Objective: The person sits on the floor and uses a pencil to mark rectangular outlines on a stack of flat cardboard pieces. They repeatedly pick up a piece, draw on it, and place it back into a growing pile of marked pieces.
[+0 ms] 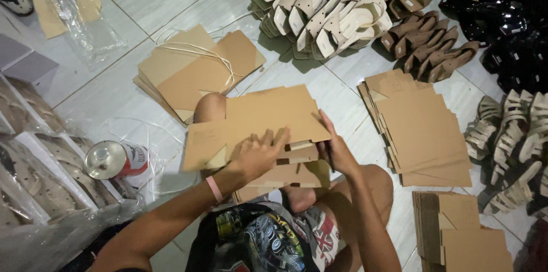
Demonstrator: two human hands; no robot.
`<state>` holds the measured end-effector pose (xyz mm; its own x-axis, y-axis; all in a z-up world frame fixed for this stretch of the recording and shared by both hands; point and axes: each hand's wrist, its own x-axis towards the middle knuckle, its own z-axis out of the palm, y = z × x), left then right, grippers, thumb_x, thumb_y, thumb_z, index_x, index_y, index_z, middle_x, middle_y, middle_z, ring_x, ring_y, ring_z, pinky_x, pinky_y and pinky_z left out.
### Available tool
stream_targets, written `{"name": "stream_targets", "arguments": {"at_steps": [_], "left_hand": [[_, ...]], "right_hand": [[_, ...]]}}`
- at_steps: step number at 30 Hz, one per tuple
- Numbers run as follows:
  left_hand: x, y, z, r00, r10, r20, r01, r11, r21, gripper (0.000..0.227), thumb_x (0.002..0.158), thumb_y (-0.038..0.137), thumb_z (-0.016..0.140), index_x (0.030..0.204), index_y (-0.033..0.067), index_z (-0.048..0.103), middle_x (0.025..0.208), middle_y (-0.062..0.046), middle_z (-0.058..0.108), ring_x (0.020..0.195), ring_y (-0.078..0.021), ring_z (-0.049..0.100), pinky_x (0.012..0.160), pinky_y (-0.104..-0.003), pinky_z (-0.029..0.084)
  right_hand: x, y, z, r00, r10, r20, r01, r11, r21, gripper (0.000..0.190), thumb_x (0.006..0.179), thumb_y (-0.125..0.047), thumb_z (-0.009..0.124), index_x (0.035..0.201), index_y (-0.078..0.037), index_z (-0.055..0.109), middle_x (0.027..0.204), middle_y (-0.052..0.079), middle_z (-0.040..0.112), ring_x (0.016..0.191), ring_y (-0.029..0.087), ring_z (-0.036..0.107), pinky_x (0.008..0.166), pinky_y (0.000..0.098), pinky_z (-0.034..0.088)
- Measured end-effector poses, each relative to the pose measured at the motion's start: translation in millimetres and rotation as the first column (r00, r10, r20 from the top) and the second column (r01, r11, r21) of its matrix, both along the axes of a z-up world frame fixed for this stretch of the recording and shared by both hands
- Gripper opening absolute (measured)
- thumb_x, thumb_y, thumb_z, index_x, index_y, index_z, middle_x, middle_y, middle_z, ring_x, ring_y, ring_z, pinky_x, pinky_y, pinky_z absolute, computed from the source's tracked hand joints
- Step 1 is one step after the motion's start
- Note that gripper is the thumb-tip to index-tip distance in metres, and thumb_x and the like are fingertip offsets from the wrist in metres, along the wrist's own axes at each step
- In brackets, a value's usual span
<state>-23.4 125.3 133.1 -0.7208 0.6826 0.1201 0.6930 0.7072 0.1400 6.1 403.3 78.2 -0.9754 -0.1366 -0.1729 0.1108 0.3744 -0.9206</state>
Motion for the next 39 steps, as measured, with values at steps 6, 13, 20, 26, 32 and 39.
{"name": "stream_targets", "arguments": {"at_steps": [6, 13, 20, 26, 32, 39], "left_hand": [[-28, 3, -15, 0.93, -0.109, -0.35, 0.092, 0.994, -0.065, 0.058, 0.09, 0.01, 0.059, 0.143, 0.0318, 0.049, 0.091, -0.013, 0.062, 0.05, -0.027, 0.068, 0.039, -0.037, 0.054], [-71, -5, 26, 0.952, 0.042, -0.302, -0.048, 0.999, -0.013, 0.01, 0.106, 0.015, 0.058, 0.112, 0.0082, 0.061, 0.103, -0.008, 0.06, 0.065, -0.0249, 0.069, 0.053, -0.037, 0.055], [28, 21, -3, 0.934, -0.243, -0.263, 0.248, 0.969, -0.015, 0.051, 0.077, 0.02, 0.065, 0.129, 0.0198, 0.064, 0.139, -0.012, 0.061, 0.114, -0.0346, 0.062, 0.078, -0.044, 0.06], [58, 40, -57, 0.922, -0.379, -0.073, 0.373, 0.823, 0.428, 0.046, 0.086, 0.018, 0.065, 0.132, 0.0173, 0.069, 0.149, -0.01, 0.058, 0.141, -0.033, 0.054, 0.12, -0.048, 0.045], [42, 1, -62, 0.972, -0.009, 0.233, -0.095, 0.899, 0.428, 0.043, 0.085, 0.021, 0.067, 0.126, 0.0104, 0.063, 0.144, -0.016, 0.057, 0.135, -0.0382, 0.054, 0.112, -0.049, 0.045], [22, -67, -83, 0.809, 0.462, 0.363, -0.577, 0.741, 0.344, 0.052, 0.085, 0.023, 0.071, 0.131, 0.0025, 0.056, 0.135, -0.023, 0.055, 0.126, -0.0434, 0.053, 0.105, -0.051, 0.045]], "right_hand": [[14, -15, -27, 0.999, -0.039, -0.023, 0.039, 0.999, 0.018, 0.057, 0.104, -0.017, 0.031, 0.147, -0.007, 0.066, 0.101, 0.022, 0.046, 0.085, 0.031, 0.045, 0.076, 0.0356, 0.039], [50, -37, -74, 0.955, 0.173, -0.241, -0.113, 0.963, 0.244, 0.061, 0.077, 0.01, 0.047, 0.133, 0.0, 0.066, 0.146, 0.023, 0.057, 0.132, 0.04, 0.059, 0.105, 0.0391, 0.05], [42, 33, -102, 0.784, -0.542, 0.305, 0.605, 0.552, -0.573, 0.047, 0.098, -0.031, 0.051, 0.127, 0.003, 0.062, 0.113, 0.018, 0.069, 0.088, 0.024, 0.074, 0.074, 0.0385, 0.061], [72, 78, -105, 0.789, -0.521, 0.326, 0.611, 0.612, -0.501, 0.041, 0.093, -0.02, 0.069, 0.129, -0.001, 0.064, 0.111, 0.008, 0.075, 0.095, 0.017, 0.07, 0.084, 0.0318, 0.056], [110, 194, -135, 0.237, -0.971, 0.032, 0.673, 0.141, -0.726, 0.024, 0.102, 0.001, 0.074, 0.095, -0.011, 0.054, 0.097, -0.002, 0.06, 0.092, 0.011, 0.058, 0.091, 0.0296, 0.052], [103, 267, -138, 0.162, -0.966, -0.203, 0.971, 0.193, -0.142, 0.014, 0.109, -0.017, 0.058, 0.114, -0.005, 0.062, 0.108, 0.006, 0.06, 0.093, 0.017, 0.054, 0.081, 0.0329, 0.044]]}}
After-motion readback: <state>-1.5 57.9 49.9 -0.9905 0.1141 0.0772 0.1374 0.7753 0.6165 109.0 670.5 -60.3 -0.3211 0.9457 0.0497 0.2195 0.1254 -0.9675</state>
